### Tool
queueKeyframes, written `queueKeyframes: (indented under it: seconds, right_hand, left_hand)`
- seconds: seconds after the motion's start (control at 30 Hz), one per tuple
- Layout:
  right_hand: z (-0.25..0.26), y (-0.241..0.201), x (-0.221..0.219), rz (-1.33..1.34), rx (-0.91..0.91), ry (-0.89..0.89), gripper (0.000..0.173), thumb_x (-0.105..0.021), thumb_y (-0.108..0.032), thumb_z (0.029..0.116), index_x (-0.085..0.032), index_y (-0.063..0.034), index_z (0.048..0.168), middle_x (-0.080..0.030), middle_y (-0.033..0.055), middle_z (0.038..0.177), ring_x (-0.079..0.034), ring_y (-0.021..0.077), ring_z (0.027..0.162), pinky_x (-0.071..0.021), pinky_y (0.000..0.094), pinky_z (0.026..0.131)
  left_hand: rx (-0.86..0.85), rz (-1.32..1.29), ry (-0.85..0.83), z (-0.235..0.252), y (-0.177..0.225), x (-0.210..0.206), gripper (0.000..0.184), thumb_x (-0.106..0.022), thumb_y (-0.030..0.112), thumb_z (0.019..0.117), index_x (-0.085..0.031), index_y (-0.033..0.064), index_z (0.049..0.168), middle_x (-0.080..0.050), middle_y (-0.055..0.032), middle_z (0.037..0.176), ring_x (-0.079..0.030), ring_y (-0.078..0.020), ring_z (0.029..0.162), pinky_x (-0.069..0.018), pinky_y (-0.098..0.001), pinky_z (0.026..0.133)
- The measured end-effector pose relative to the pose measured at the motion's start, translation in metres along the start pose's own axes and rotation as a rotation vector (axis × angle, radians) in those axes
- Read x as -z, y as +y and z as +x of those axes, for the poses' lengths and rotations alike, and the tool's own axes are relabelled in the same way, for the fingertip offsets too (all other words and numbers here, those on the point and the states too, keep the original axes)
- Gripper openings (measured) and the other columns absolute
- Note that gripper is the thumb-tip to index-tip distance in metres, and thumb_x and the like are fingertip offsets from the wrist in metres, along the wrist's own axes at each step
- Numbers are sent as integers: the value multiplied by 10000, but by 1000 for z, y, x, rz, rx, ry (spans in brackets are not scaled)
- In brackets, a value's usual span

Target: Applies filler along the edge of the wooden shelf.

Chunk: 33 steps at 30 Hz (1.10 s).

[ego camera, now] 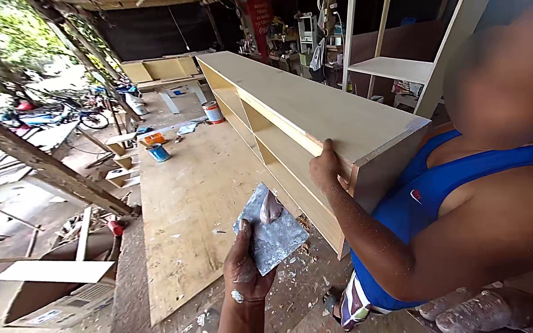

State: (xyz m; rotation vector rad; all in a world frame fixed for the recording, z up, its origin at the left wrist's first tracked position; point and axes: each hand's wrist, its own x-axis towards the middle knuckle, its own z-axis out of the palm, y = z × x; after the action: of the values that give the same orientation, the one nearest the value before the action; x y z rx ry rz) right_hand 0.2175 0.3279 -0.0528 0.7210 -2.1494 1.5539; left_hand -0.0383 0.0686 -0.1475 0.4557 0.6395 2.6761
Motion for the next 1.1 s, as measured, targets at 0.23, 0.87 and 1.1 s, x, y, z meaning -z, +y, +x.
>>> queueKeyframes:
  seconds: [0.23,0.87,1.1]
  right_hand:
    - [68,6,0,-86,-320,284,255,-602,80,885,-604,232,1089,-668,318,1157,-670,228,1170,-492,247,1051]
    - [196,-20,6,-493,-808,116,219,-534,81,977,-653,201,1116,-724,234,1103,-654,112,987,-440,110,928]
    - [115,38,85,-1338,136,169,294,-557,-35,953,-742,17,1176,-709,175,1256,-676,269,1188,-545,367,1024]
  left_hand:
    - [20,135,165,6,-22,-24,355,-404,280,1091,-621,26,1210,-719,-178,1037,-732,-260,932,-626,-453,807]
    - [319,495,-150,123,-26,-106,331,-418,322,1100,-640,89,1177,-720,-99,966,-726,-179,840,-631,-360,714]
    - [449,557,-291,183,-35,-124,304,-450,339,1090,-620,116,1208,-721,-67,978,-726,-164,835,-628,-348,704]
